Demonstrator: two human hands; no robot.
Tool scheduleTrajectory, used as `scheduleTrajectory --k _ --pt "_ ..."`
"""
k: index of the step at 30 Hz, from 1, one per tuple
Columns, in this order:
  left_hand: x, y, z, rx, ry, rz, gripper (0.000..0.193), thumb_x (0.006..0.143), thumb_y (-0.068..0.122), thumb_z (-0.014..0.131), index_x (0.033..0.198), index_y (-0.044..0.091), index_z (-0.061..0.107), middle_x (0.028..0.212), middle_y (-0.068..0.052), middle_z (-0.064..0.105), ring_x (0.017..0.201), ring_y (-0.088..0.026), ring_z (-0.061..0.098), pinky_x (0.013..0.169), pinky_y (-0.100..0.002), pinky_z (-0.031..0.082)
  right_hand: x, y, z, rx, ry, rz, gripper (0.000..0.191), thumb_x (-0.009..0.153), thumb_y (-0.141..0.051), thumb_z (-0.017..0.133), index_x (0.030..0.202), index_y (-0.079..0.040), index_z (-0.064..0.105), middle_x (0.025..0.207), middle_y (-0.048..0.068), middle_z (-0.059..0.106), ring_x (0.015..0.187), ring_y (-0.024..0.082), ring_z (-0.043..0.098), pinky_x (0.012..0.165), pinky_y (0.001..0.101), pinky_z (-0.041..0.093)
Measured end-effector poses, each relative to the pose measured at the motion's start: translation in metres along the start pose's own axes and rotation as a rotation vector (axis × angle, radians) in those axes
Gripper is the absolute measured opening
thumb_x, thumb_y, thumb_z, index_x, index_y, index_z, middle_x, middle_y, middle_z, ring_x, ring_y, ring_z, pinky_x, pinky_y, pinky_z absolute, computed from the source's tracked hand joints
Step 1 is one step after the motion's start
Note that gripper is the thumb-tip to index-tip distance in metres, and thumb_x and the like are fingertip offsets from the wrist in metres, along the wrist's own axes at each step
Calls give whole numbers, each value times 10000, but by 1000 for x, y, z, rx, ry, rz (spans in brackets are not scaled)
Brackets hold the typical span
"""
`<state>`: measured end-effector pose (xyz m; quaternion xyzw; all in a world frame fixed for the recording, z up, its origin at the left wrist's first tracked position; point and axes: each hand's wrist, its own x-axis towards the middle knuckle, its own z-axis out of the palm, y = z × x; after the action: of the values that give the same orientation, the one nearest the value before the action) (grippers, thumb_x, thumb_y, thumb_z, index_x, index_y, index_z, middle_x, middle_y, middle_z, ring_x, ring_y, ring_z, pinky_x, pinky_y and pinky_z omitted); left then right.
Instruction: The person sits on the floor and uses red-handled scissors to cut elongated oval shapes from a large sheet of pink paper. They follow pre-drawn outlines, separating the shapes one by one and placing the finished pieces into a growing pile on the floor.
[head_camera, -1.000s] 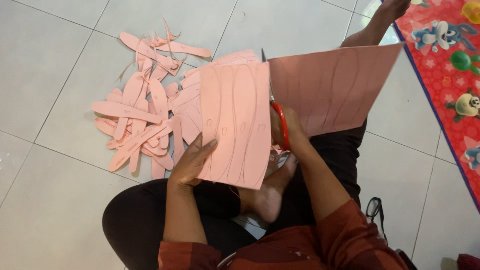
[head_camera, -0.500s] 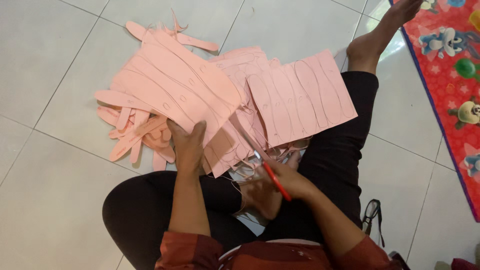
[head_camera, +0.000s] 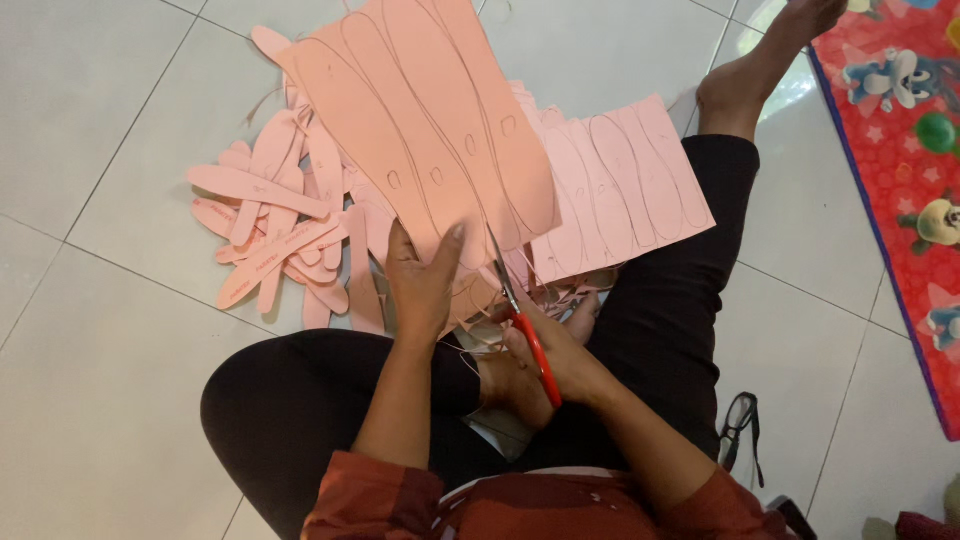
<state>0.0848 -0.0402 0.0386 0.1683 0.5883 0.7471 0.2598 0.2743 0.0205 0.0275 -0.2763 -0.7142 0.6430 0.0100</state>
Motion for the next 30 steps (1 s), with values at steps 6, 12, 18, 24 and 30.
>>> scheduleTrajectory --k 6,12,18,24,30 --pt "1 -14 4 -58 -29 11 410 956 75 727 1312 -36 556 1218 -102 688 1111 -139 639 978 -279 525 1 3 -1 27 35 -21 327 1018 -287 520 1211 -29 574 884 59 596 790 147 571 702 317 495" --pt "-1 -18 7 -62 -22 -49 507 994 97 662 1427 -34 433 1291 -134 633 1176 -157 600 1020 -290 509 -2 4 0 69 25 -112 400 1028 -368 470 1226 -28 544 865 33 557 753 131 548 662 299 490" --pt "-6 -8 11 -85 -62 -54 552 1000 124 650 1461 -28 388 1331 -138 610 1214 -174 585 1038 -305 501 -7 -8 -6 -80 86 -196 427 1050 -415 488 1162 -9 565 907 70 611 805 166 590 727 332 506" --pt "-8 1 14 -111 -98 -6 504 1011 120 650 1433 -33 422 1311 -138 626 1188 -168 601 1019 -305 513 -13 -18 -5 -186 194 -11 286 1003 -291 535 990 -13 603 694 108 604 653 244 597 645 381 503" --pt "-9 6 13 -97 -93 -39 490 1009 124 650 1420 -28 431 1285 -138 641 1168 -163 618 996 -305 532 -11 -12 1 -507 347 -280 230 1027 -249 548 969 -49 645 641 108 607 673 288 559 751 464 426"
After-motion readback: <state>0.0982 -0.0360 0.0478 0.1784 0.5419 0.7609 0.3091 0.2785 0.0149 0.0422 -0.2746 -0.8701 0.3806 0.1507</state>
